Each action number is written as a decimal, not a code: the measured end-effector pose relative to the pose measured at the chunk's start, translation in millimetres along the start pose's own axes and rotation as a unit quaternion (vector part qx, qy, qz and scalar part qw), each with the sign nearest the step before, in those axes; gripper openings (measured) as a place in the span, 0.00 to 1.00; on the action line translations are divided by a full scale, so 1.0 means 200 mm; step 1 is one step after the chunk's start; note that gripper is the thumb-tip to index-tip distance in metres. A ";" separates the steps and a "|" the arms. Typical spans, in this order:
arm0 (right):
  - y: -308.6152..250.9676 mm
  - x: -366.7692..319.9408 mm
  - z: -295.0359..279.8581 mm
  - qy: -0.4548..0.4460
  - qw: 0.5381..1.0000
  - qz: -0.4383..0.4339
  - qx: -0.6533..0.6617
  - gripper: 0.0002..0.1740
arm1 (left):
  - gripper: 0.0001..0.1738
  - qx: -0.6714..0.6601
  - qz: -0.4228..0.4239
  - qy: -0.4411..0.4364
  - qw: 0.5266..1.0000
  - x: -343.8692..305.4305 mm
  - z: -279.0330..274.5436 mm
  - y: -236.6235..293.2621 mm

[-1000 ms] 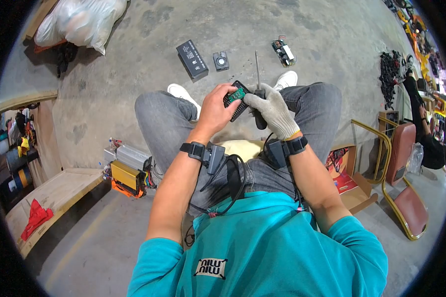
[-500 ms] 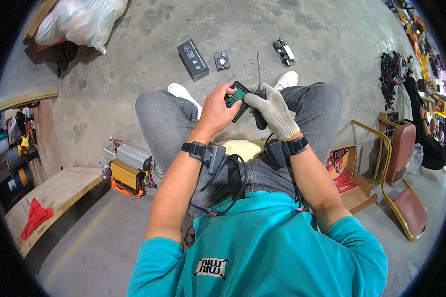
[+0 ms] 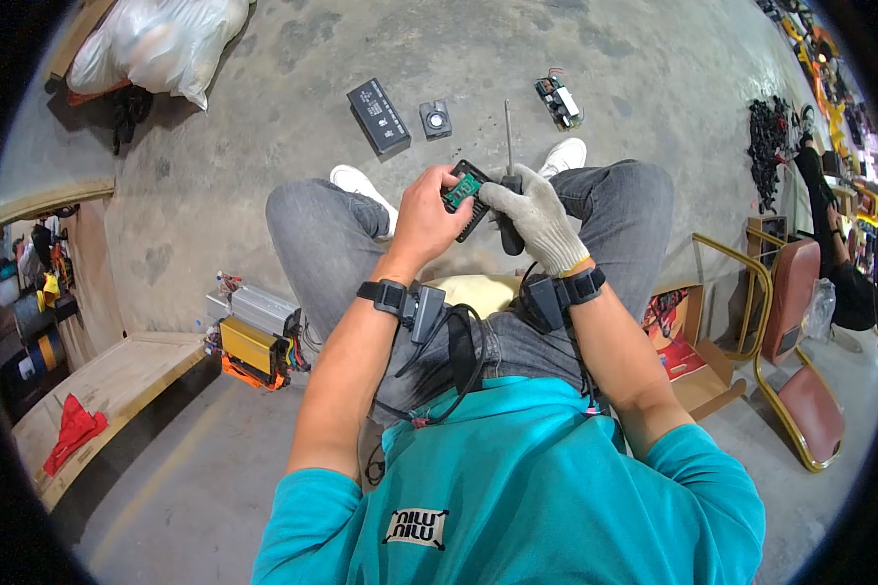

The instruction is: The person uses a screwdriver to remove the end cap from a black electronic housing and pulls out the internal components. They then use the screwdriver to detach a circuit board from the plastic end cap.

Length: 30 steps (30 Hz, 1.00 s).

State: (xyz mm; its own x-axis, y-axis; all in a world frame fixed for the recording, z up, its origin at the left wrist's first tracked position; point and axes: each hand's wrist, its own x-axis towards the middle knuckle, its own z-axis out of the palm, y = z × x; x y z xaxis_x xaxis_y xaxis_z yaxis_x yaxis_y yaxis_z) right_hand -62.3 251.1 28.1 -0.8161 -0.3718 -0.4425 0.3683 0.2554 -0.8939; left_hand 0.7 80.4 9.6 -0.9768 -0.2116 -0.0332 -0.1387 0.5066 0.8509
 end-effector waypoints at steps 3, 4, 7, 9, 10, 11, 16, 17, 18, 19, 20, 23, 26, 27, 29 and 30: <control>0.00 0.00 -0.01 0.003 1.000 0.002 -0.027 0.22 | 0.18 -0.006 -0.016 -0.003 1.000 0.00 0.00 0.00; 0.00 0.00 -0.01 0.004 1.000 0.002 -0.026 0.22 | 0.18 -0.005 -0.016 -0.004 1.000 0.00 0.01 0.00; -0.01 0.00 -0.01 0.006 0.999 0.007 -0.032 0.22 | 0.18 -0.003 -0.011 -0.008 1.000 0.00 0.01 -0.01; -0.02 -0.01 -0.01 0.008 1.000 0.010 -0.029 0.22 | 0.18 0.001 0.006 -0.004 1.000 0.00 0.01 -0.01; -0.01 0.00 -0.01 0.009 1.000 0.011 -0.028 0.22 | 0.18 0.001 0.007 -0.005 1.000 0.00 0.01 -0.01; 0.00 0.00 -0.01 0.011 1.000 0.005 -0.022 0.21 | 0.18 -0.005 0.013 -0.003 1.000 0.00 0.01 -0.01; -0.01 0.00 -0.01 0.011 0.999 0.005 -0.030 0.22 | 0.18 -0.009 0.042 0.014 0.999 0.00 0.01 0.00; 0.00 0.01 -0.01 0.011 0.999 0.009 -0.029 0.22 | 0.19 -0.012 0.032 -0.005 0.999 0.00 0.00 0.01; 0.00 0.01 -0.01 0.011 0.999 0.013 -0.027 0.21 | 0.19 -0.017 0.022 -0.024 0.999 0.00 -0.01 0.03; 0.01 0.01 -0.02 0.012 0.999 0.012 -0.027 0.21 | 0.19 -0.016 0.023 -0.024 0.999 0.00 -0.01 0.02; 0.01 0.01 -0.02 0.014 0.999 0.017 -0.034 0.21 | 0.20 0.024 0.077 -0.018 0.997 0.00 0.00 0.01; 0.02 0.01 -0.02 0.018 0.999 0.018 -0.035 0.21 | 0.20 0.057 0.136 -0.009 0.989 0.00 0.01 -0.01; 0.00 0.00 -0.02 0.023 0.999 0.009 -0.034 0.21 | 0.21 0.018 0.112 -0.009 0.993 0.00 0.02 -0.01; -0.01 0.00 -0.02 0.025 0.999 0.004 -0.039 0.21 | 0.21 -0.016 0.083 -0.011 0.996 0.00 0.02 -0.01; -0.01 0.00 -0.01 0.020 0.999 0.006 -0.026 0.21 | 0.22 -0.015 0.080 0.004 0.997 0.00 0.02 0.00; 0.00 0.00 -0.01 0.015 1.000 0.008 -0.014 0.21 | 0.23 -0.015 0.077 0.019 0.997 0.00 0.02 0.00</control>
State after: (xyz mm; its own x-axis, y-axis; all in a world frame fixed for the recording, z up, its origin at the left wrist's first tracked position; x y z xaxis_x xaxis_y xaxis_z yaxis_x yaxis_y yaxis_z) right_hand -63.7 252.7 29.0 -0.8228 -0.3413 -0.4545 0.3698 0.2859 -0.8840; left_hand -0.3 84.2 6.5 -0.9793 -0.1640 0.1185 0.0187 0.5100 0.8600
